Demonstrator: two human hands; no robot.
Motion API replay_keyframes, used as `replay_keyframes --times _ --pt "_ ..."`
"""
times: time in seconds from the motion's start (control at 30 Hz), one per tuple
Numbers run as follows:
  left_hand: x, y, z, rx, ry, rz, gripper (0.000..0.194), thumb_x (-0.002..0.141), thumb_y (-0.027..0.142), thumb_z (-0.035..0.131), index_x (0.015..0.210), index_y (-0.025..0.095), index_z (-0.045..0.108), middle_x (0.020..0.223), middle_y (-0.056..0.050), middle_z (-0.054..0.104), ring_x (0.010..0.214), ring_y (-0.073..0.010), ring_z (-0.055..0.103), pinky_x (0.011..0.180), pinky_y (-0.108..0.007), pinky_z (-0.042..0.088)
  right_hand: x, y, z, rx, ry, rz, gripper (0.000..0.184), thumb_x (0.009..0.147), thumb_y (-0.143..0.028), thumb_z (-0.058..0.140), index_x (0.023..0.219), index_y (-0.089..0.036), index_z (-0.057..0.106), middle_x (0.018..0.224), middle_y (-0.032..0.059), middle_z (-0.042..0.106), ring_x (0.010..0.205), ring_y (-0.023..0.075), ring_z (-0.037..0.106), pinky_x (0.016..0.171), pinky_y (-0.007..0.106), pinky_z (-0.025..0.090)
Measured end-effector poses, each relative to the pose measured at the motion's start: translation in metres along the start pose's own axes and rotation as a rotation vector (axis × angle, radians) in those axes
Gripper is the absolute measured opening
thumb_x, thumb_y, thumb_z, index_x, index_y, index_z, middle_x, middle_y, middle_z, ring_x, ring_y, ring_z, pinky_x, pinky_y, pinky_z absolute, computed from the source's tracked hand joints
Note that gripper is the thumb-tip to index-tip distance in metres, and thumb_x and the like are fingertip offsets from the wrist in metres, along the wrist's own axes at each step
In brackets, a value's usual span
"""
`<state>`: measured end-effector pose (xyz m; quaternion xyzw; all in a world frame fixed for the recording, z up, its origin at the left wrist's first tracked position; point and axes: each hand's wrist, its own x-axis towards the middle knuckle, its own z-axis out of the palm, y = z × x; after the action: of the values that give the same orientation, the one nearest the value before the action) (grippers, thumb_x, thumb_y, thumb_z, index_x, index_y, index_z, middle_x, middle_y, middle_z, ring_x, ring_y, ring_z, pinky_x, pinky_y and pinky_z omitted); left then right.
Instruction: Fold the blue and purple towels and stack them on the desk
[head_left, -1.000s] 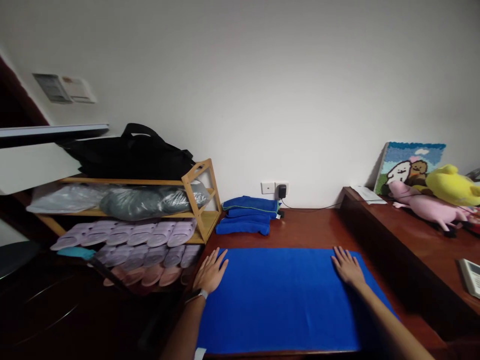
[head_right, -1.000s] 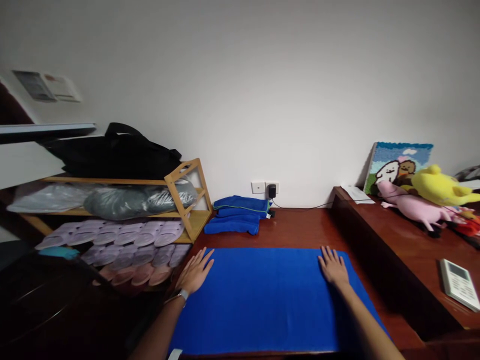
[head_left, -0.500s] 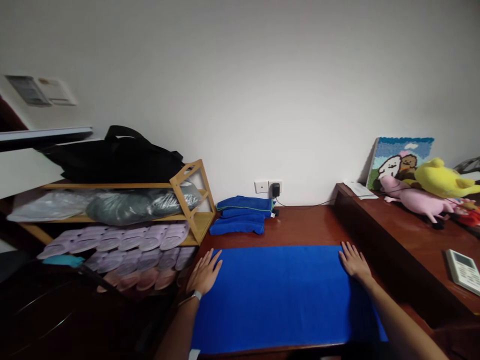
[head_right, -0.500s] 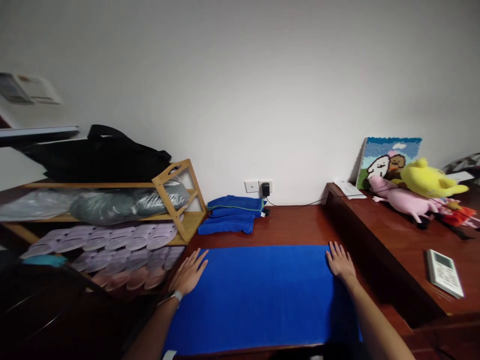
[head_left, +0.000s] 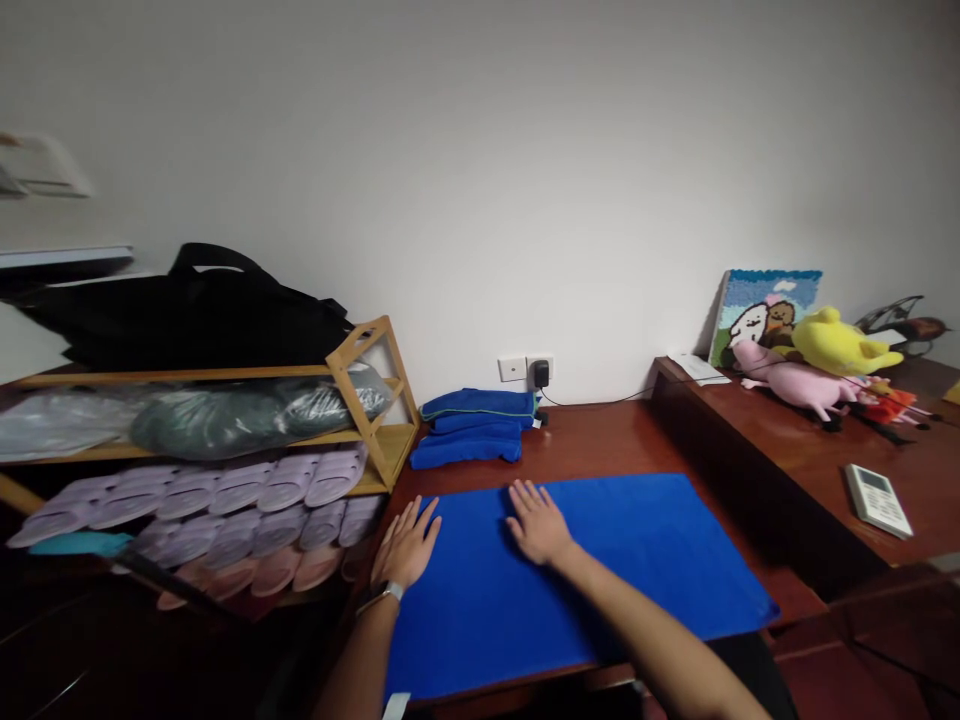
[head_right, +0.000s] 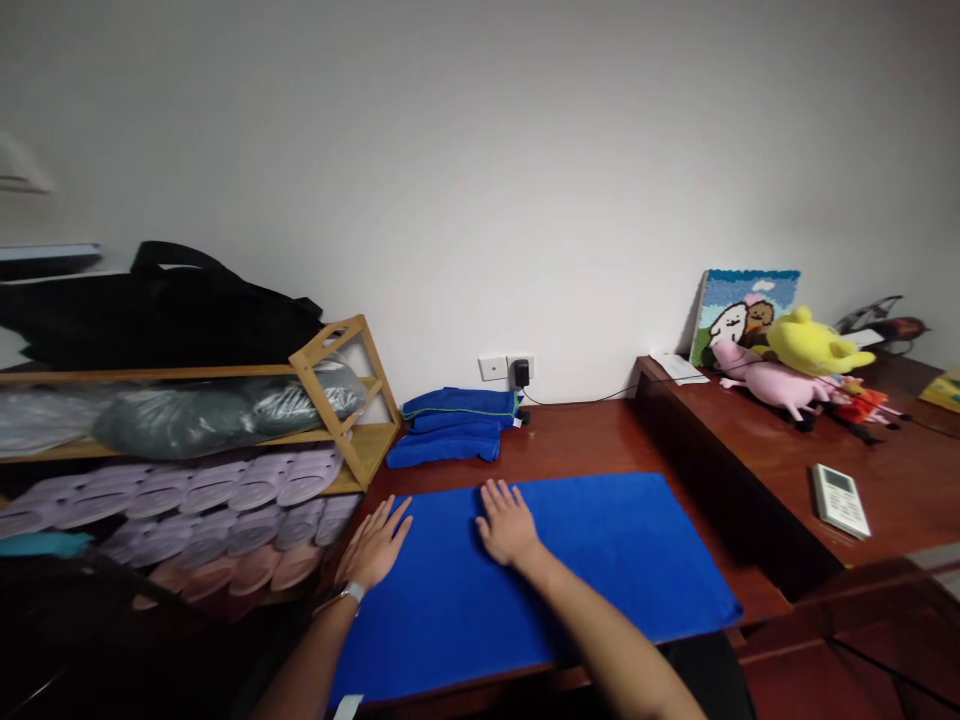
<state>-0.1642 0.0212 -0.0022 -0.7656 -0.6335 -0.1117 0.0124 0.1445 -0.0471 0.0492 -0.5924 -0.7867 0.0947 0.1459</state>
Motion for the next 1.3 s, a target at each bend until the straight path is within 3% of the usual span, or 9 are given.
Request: replay_keyframes --times 0.1,0.17,0.27,0.5,0.57,0.67,1.07,1.17,1.3 --pt "-0.002 0.000 0.000 0.014 -0.002 -0.008 0.056 0.104 0.049 0.034 0.155 0.027 0.041 0.166 -0.009 0.034 0.152 -0.0233 0.032 0.125 -0.044 0.024 0.010 -0.030 0.023 0.050 -0.092 0.025 0.072 0.104 -0.057 0.016 0.163 -0.016 0.020 0.169 0.0071 0.017 0.157 0.0244 0.011 0.127 0.049 0.009" --pt "-0.002 0.000 0.000 0.020 -0.002 -0.010 0.056 0.104 0.048 0.034 0.155 0.027 0.041 0.166 -0.009 0.034 0.152 -0.0227 0.032 0.125 -0.043 0.024 0.008 -0.018 0.024 0.028 -0.121 0.089 0.072 0.104 -0.057 0.014 0.163 -0.017 0.019 0.169 0.0065 0.016 0.157 0.0246 0.010 0.127 0.050 0.007" --pt "-0.002 -0.001 0.001 0.018 0.003 -0.005 0.056 0.104 0.049 0.035 0.155 0.027 0.042 0.167 -0.008 0.033 0.152 -0.0223 0.032 0.124 -0.042 0.024 -0.009 0.042 0.009 -0.053 -0.103 0.204 0.070 0.103 -0.057 0.015 0.163 -0.021 0.020 0.169 0.0027 0.016 0.157 0.0236 0.008 0.127 0.049 0.004" --pt "0.001 -0.003 0.002 0.012 -0.019 -0.011 0.057 0.104 0.049 0.034 0.156 0.027 0.041 0.167 -0.010 0.032 0.153 -0.0232 0.032 0.125 -0.044 0.023 -0.101 0.241 -0.057 -0.217 -0.089 0.699 0.069 0.102 -0.050 0.016 0.164 -0.020 0.014 0.170 0.0029 0.015 0.157 0.0247 0.010 0.126 0.046 0.009" --pt "0.001 -0.004 0.003 0.001 -0.023 -0.009 0.057 0.104 0.050 0.034 0.156 0.027 0.041 0.167 -0.009 0.031 0.153 -0.0231 0.030 0.125 -0.043 0.023 -0.121 0.275 -0.068 -0.225 -0.089 0.736 0.070 0.101 -0.048 0.015 0.164 -0.017 0.013 0.171 0.0041 0.013 0.157 0.0243 0.009 0.125 0.044 0.011" --pt "0.002 -0.004 0.003 -0.008 -0.028 -0.014 0.057 0.104 0.050 0.033 0.156 0.028 0.040 0.167 -0.008 0.030 0.154 -0.0240 0.029 0.125 -0.044 0.023 -0.133 0.295 -0.070 -0.255 -0.075 0.747 0.072 0.100 -0.049 0.013 0.164 -0.016 0.013 0.171 0.0030 0.012 0.157 0.0222 0.009 0.125 0.039 0.011" --pt "0.000 0.000 -0.007 -0.046 -0.050 -0.020 0.058 0.104 0.053 0.031 0.156 0.028 0.040 0.167 -0.009 0.029 0.154 -0.0242 0.028 0.125 -0.046 0.023 -0.123 0.274 -0.073 -0.289 -0.045 0.734 0.069 0.101 -0.043 0.016 0.162 -0.010 0.023 0.168 0.0089 0.021 0.155 0.0283 0.018 0.125 0.048 0.015" --pt "0.002 -0.003 -0.019 -0.099 -0.113 -0.022 0.065 0.100 0.061 0.037 0.157 0.029 0.038 0.167 -0.010 0.029 0.154 -0.0280 0.028 0.124 -0.049 0.025 -0.109 0.229 -0.067 -0.309 0.056 0.673 0.066 0.102 -0.038 0.019 0.161 -0.008 0.024 0.168 0.0097 0.021 0.156 0.0267 0.013 0.127 0.046 0.008" --pt "-0.006 -0.007 -0.034 -0.193 -0.104 -0.055 0.067 0.102 0.060 0.031 0.159 0.026 0.032 0.169 -0.012 0.025 0.152 -0.0295 0.031 0.121 -0.048 0.031 -0.082 0.123 -0.048 -0.193 0.105 0.407 0.062 0.104 -0.036 0.021 0.161 -0.011 0.028 0.168 0.0070 0.023 0.156 0.0245 0.014 0.128 0.043 0.009"
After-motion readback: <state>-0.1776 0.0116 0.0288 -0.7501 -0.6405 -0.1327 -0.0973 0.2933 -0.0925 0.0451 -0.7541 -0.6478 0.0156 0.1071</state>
